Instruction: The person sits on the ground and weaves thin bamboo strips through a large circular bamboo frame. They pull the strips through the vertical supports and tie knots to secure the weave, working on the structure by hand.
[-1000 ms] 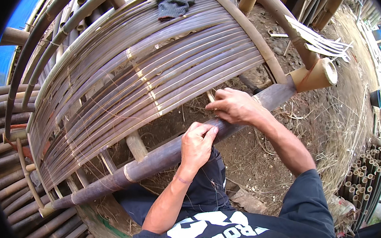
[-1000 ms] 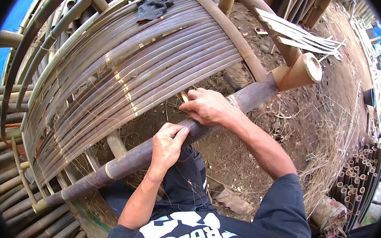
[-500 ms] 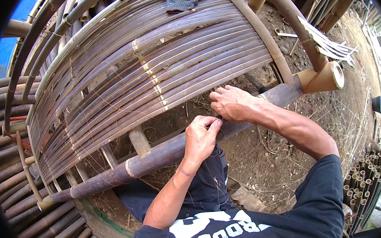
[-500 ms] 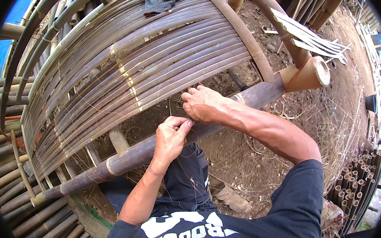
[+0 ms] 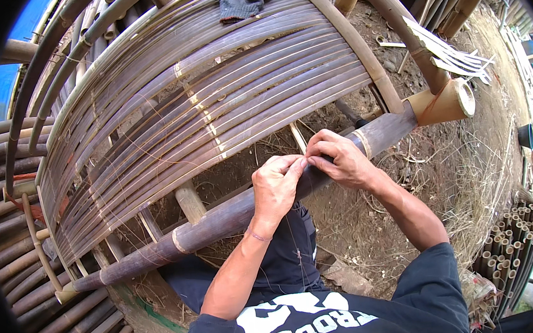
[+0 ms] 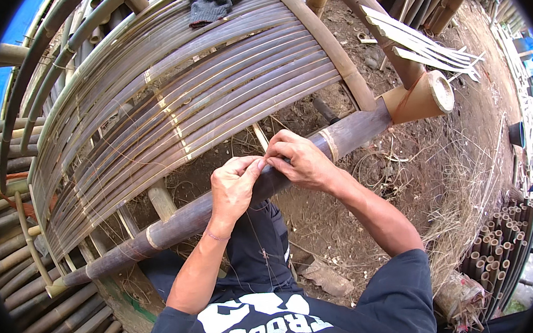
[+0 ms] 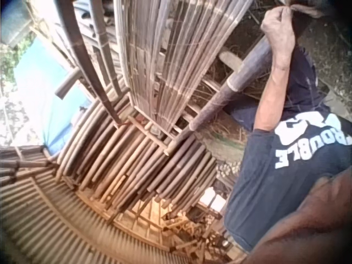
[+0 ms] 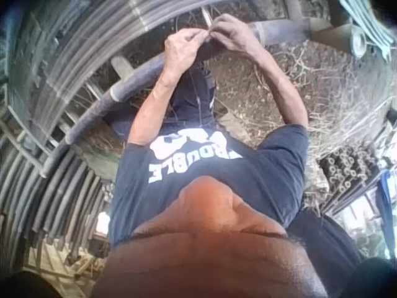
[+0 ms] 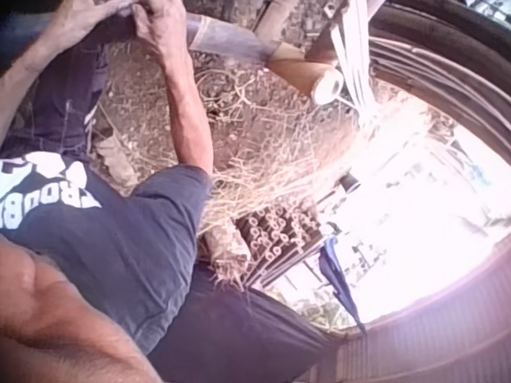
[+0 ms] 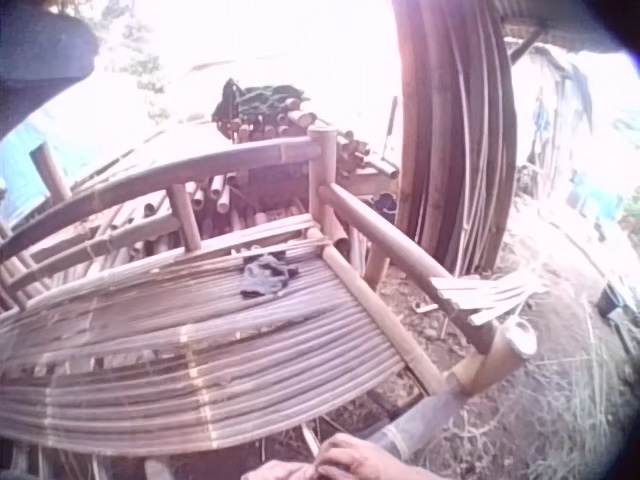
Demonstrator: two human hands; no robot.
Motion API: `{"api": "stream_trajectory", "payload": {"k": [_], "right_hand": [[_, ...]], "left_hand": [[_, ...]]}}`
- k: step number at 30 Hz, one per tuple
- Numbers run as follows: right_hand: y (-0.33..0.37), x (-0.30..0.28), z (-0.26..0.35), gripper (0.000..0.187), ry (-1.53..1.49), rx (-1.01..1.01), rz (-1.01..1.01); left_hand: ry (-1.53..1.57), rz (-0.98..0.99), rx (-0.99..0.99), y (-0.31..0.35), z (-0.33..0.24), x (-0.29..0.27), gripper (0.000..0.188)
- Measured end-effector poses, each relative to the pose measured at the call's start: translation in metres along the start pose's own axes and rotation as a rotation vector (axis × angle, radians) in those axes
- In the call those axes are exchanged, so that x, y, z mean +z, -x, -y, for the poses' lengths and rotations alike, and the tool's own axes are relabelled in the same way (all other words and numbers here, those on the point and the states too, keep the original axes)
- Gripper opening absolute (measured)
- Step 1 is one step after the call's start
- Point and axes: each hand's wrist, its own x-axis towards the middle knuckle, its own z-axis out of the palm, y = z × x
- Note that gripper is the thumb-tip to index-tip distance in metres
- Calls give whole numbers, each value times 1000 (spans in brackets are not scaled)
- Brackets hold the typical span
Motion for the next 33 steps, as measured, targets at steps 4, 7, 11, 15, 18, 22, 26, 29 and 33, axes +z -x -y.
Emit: {"api": "stream_trajectory", "payload": {"k": [4,7,11,15,18,22,26,29,33], "right_hand": [[8,4,6,9,45,38,-101],[10,6,6,10,73,45,-137],[9,6,6,10,80,25,-168],[9,6,5,11,96,9,-190],[8,8,3,13,100,7,-226],[5,15,6,15,40,64,-360],[14,19,2,22,30,32,-471],[21,23,6,28,114,0,-450],[18,27,4,25,147,0,-457]], "left_hand": [[144,8,-111,-8,7,6,28],[118,-30,-69,-11,11,6,21],[31,-1,-45,-13,10,7,16],[-89,63,-5,-13,2,6,15],[-137,133,12,-14,-1,4,17],[-76,228,-47,-21,3,-4,22],[111,310,-192,-29,6,-5,25],[203,350,-327,-34,2,-9,27],[185,387,-344,-36,1,-9,28]]}}
